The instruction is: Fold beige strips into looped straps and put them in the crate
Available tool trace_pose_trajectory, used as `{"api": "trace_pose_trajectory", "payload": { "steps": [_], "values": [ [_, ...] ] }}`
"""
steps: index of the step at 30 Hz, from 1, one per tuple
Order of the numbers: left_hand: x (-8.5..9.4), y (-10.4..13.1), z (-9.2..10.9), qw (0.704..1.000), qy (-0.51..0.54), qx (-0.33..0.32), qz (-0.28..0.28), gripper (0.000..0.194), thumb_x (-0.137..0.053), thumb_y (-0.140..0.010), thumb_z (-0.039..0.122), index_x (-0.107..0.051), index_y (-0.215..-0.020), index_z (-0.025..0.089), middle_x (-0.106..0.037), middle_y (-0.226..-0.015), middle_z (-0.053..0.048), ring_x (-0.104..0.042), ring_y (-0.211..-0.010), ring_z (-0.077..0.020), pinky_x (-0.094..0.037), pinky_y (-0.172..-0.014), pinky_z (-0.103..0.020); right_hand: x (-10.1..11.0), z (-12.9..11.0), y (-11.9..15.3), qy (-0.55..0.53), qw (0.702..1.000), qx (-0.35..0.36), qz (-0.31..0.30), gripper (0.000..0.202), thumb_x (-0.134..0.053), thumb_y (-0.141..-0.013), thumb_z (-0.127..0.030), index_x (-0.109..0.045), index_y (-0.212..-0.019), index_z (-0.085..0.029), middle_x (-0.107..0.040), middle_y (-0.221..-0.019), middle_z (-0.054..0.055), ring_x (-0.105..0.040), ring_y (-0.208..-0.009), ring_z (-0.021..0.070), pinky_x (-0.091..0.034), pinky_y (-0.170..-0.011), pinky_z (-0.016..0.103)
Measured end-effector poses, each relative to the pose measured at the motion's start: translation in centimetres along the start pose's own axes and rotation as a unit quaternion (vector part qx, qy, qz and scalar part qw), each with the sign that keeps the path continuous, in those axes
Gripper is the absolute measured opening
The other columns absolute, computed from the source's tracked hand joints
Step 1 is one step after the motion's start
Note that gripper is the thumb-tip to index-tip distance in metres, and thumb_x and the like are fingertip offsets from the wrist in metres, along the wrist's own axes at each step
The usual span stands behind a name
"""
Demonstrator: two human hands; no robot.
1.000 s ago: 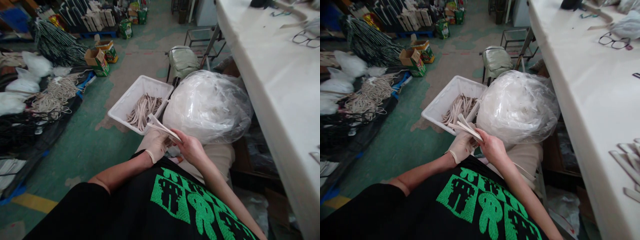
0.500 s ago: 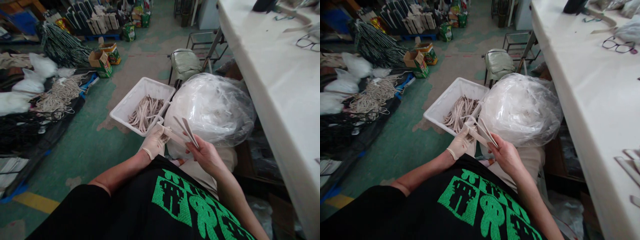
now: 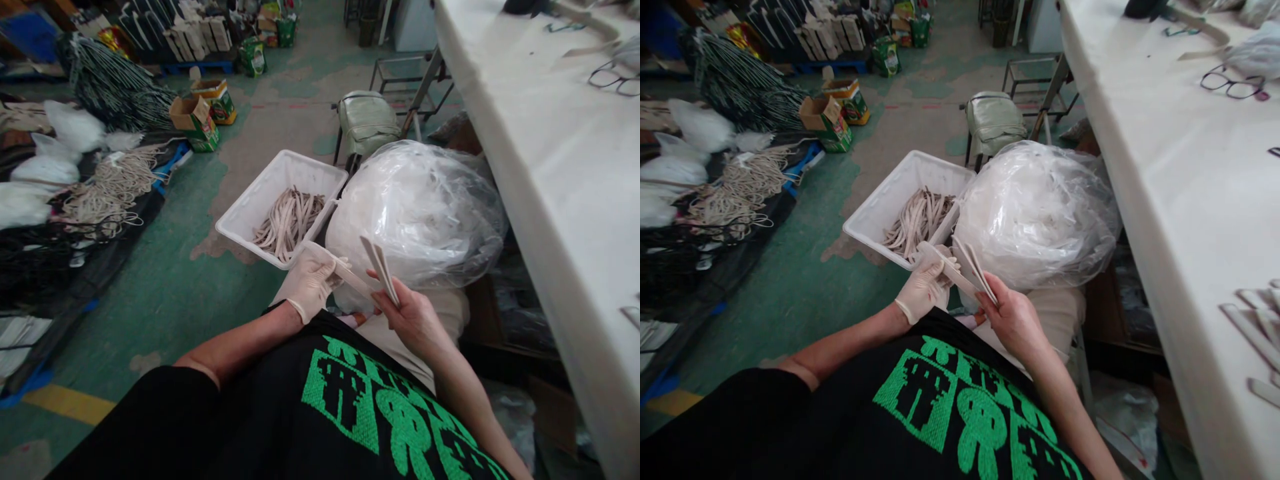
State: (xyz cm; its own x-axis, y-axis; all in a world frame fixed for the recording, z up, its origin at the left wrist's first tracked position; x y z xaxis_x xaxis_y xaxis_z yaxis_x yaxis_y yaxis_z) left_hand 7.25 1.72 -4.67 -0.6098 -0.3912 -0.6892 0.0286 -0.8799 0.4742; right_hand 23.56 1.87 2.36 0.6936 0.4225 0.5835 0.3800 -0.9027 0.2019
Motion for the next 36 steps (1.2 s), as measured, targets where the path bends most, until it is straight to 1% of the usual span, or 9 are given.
{"api": "trace_pose_trajectory", "payload": {
  "steps": [3, 9, 13, 15, 20, 25, 28, 33, 36],
  "values": [
    [-0.9, 0.6, -0.9, 0.999, -0.013, 0.022, -0.034, 0.027, -0.088, -0.069, 0.024, -0.072, -0.089, 0.016, -0.076, -0.085, -0.004, -0.069, -0.075, -0.0163, -0.053, -0.074, -0.028, -0.3, 0.0, -0.5, 0.015, 1.000, 0.016, 0.020, 0.044, -0.050, -0.096, -0.034, -0.061, -0.136, -0.021, -0.070, -0.068, 0.000, -0.059, -0.050, 0.0145, -0.048, -0.053, 0.025],
    [-0.5, 0.4, -0.3, 1.000, -0.008, -0.012, -0.001, 0.031, -0.089, -0.067, 0.026, -0.073, -0.091, 0.017, -0.077, -0.092, -0.006, -0.071, -0.085, -0.0185, -0.054, -0.080, -0.030, 0.4, 0.6, 0.6, -0.006, 1.000, -0.012, 0.006, 0.048, -0.047, -0.098, -0.039, -0.058, -0.140, -0.019, -0.067, -0.065, -0.001, -0.056, -0.045, 0.0140, -0.048, -0.051, 0.025],
    [-0.9, 0.8, -2.3, 0.997, -0.023, 0.061, -0.032, 0.033, -0.091, -0.065, 0.029, -0.073, -0.088, 0.014, -0.076, -0.084, -0.006, -0.069, -0.076, -0.0181, -0.054, -0.079, -0.032, 0.3, 0.5, 0.5, 0.018, 0.999, -0.005, 0.032, 0.046, -0.049, -0.096, -0.037, -0.060, -0.138, -0.021, -0.068, -0.065, -0.001, -0.057, -0.046, 0.0142, -0.047, -0.052, 0.025],
    [-1.1, 1.0, -2.7, 0.996, -0.026, 0.075, -0.043, 0.033, -0.092, -0.064, 0.030, -0.073, -0.085, 0.013, -0.075, -0.080, -0.006, -0.069, -0.074, -0.0184, -0.054, -0.079, -0.033, 0.2, 0.4, 0.4, 0.010, 0.999, 0.003, 0.035, 0.046, -0.048, -0.096, -0.037, -0.060, -0.138, -0.020, -0.068, -0.066, 0.000, -0.058, -0.048, 0.0145, -0.048, -0.053, 0.025],
    [-0.6, 0.6, -1.0, 1.000, -0.002, 0.000, -0.031, 0.029, -0.090, -0.066, 0.024, -0.075, -0.090, 0.016, -0.078, -0.091, -0.007, -0.073, -0.090, -0.0227, -0.055, -0.089, -0.035, 0.5, 1.1, 1.6, -0.037, 0.999, -0.019, 0.008, 0.049, -0.049, -0.096, -0.042, -0.060, -0.136, -0.016, -0.066, -0.063, -0.001, -0.054, -0.044, 0.0143, -0.047, -0.048, 0.026],
    [-0.9, 0.6, -2.8, 0.995, -0.035, 0.073, -0.061, 0.030, -0.089, -0.069, 0.031, -0.076, -0.089, 0.012, -0.078, -0.091, -0.011, -0.073, -0.093, -0.0248, -0.054, -0.092, -0.036, -0.2, 1.2, 0.8, -0.042, 0.998, -0.013, 0.035, 0.042, -0.050, -0.096, -0.039, -0.065, -0.130, -0.019, -0.062, -0.059, -0.003, -0.053, -0.043, 0.0124, -0.046, -0.049, 0.024],
    [-1.3, 0.8, -2.7, 0.996, -0.042, 0.067, -0.044, 0.026, -0.086, -0.073, 0.029, -0.076, -0.090, 0.012, -0.078, -0.091, -0.011, -0.073, -0.091, -0.0236, -0.053, -0.094, -0.036, -0.8, 1.1, -0.2, -0.073, 0.996, -0.009, 0.051, 0.041, -0.050, -0.095, -0.038, -0.066, -0.128, -0.020, -0.062, -0.060, -0.003, -0.054, -0.045, 0.0125, -0.045, -0.049, 0.023],
    [-2.4, 1.7, -1.2, 0.995, -0.045, 0.062, -0.064, 0.025, -0.085, -0.075, 0.025, -0.076, -0.097, 0.017, -0.077, -0.096, -0.008, -0.072, -0.097, -0.0257, -0.055, -0.094, -0.039, 1.2, 0.3, 1.2, -0.021, 0.998, -0.010, 0.065, 0.043, -0.052, -0.093, -0.033, -0.064, -0.133, -0.021, -0.063, -0.059, -0.002, -0.056, -0.047, 0.0138, -0.045, -0.052, 0.024],
    [-2.6, 2.5, -2.3, 0.986, -0.054, 0.127, -0.091, 0.026, -0.085, -0.075, 0.030, -0.076, -0.095, 0.017, -0.077, -0.096, -0.009, -0.072, -0.098, -0.0268, -0.058, -0.089, -0.039, 3.1, -0.3, 3.1, 0.002, 0.997, -0.002, 0.071, 0.044, -0.052, -0.095, -0.036, -0.063, -0.134, -0.020, -0.063, -0.057, -0.002, -0.055, -0.046, 0.0139, -0.044, -0.050, 0.025]
  ]
}}
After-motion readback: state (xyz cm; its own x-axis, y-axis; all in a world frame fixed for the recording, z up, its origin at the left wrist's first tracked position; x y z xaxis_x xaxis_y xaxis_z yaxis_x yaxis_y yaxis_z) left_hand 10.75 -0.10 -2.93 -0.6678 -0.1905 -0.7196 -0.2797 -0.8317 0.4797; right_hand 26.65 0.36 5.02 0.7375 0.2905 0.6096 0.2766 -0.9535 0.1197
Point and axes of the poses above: each hand's wrist, its own y-axis away from the middle knuckle, its own x-axis out of the back of the hand, z = x × y, the point moved 7 cm from there along -y, towards the middle knuckle
